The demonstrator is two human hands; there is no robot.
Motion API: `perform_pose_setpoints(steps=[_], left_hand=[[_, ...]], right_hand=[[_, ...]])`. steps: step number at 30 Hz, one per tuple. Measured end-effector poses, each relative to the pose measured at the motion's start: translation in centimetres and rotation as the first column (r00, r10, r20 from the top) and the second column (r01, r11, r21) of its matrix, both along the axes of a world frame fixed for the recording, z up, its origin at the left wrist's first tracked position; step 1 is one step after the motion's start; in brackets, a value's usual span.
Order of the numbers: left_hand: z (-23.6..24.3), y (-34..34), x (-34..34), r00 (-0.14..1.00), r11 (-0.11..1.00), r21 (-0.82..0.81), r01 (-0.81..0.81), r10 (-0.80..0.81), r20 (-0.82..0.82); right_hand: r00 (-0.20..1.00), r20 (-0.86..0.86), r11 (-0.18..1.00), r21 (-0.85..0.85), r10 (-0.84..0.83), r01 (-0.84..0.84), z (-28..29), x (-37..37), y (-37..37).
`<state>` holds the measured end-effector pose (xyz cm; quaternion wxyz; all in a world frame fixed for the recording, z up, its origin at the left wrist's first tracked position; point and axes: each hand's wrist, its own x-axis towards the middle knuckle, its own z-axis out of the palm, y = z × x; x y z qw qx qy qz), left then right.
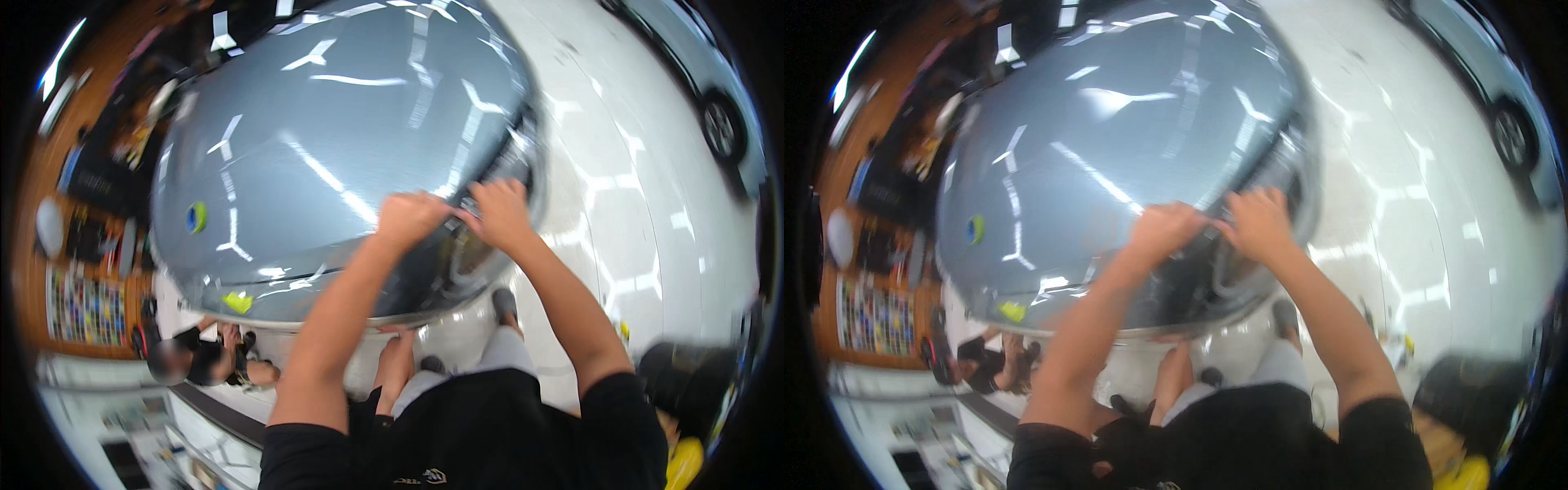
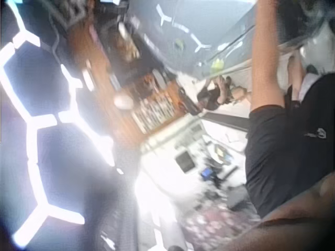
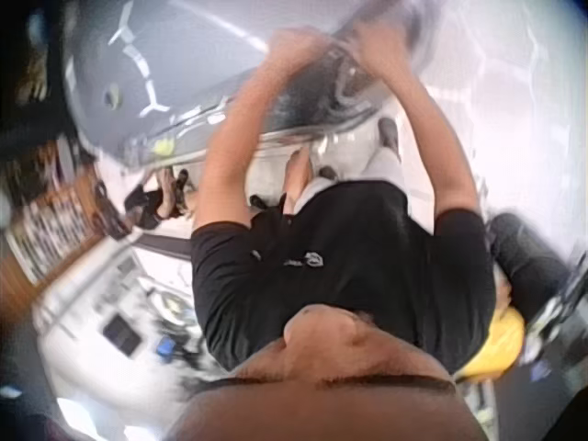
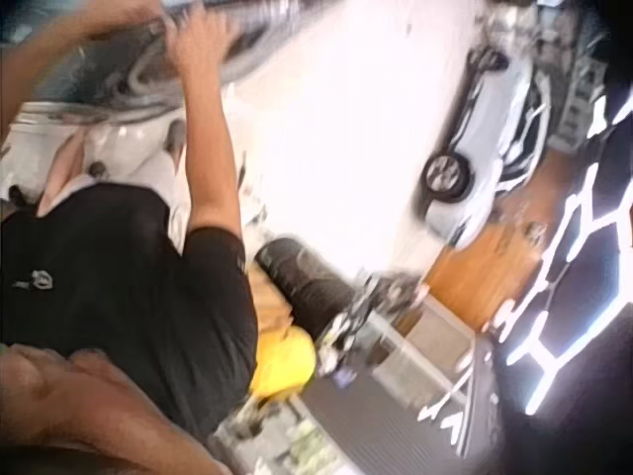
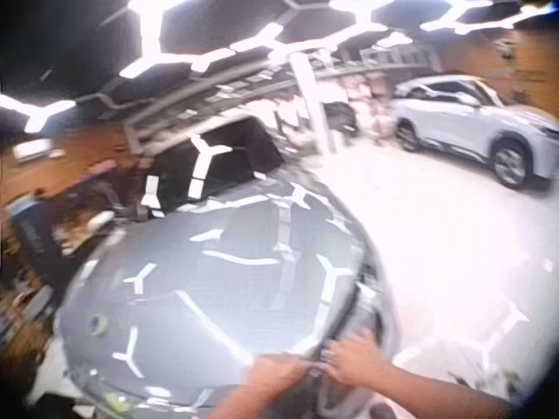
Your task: The person applies a transparent protective film to the front bumper and grille of a grey car. They use a spray bottle to wet the surface and a squeegee to smooth the film, while a coworker assists by holding the film and spraying the area.
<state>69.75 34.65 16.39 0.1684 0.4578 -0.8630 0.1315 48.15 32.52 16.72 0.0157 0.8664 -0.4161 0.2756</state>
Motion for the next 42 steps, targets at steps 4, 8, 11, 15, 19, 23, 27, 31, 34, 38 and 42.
perform_pose_setpoints(steps=[4,8,11,15,19,23,27,31,34,38,42], left_hand=[[3.4,1.8,-2.8,0.950,0.873,0.414,-0.259,0.308,-0.055],[2.1,4.4,-5.1,0.864,0.900,0.255,-0.353,0.418,-0.281],[2.9,11.6,-4.9,0.723,0.880,0.079,-0.469,0.433,-0.538],[-3.9,23.6,-3.9,0.460,0.861,0.229,-0.453,0.446,-0.768],[-18.5,37.1,-2.8,0.373,0.802,0.455,-0.387,0.587,-0.718],[-23.9,52.2,-5.6,0.266,0.428,0.887,-0.171,0.887,-0.377],[-22.4,62.4,-9.9,-0.015,0.336,0.921,-0.198,0.938,-0.345],[-24.6,71.0,-17.1,-0.300,-0.099,0.991,-0.093,0.952,0.066],[-23.2,77.1,-23.1,-0.522,-0.137,0.988,0.064,0.840,0.150],[-22.3,81.3,-25.2,-0.810,0.213,0.907,0.363,0.552,0.195],[-19.3,80.9,-18.4,-0.512,-0.083,0.990,0.111,0.849,0.129]], right_hand=[[0.998,0.068,0.996,-0.089,-0.009,0.015,1.6,1.1,3.3],[0.990,-0.133,0.997,-0.066,-0.056,0.047,-0.8,-0.8,2.7],[0.974,-0.204,0.994,-0.054,-0.100,0.091,-0.4,0.2,2.2],[0.938,-0.288,0.976,-0.157,-0.192,0.152,-1.3,1.3,2.4],[0.966,-0.220,0.969,-0.171,0.136,-0.176,-1.5,7.7,6.4],[0.751,-0.168,0.768,0.194,0.638,-0.610,-1.7,14.9,20.3],[0.444,-0.022,0.308,0.750,0.896,-0.585,-7.0,12.5,28.7],[0.255,-0.203,0.265,0.934,0.946,-0.241,-21.8,2.2,29.1],[-0.191,-0.320,0.302,0.946,0.928,-0.118,-29.4,-5.8,27.4],[0.237,0.193,-0.201,0.980,0.952,0.012,-23.7,-11.6,28.2],[0.601,-0.315,0.260,0.949,0.734,0.179,-24.7,-11.7,34.8]])
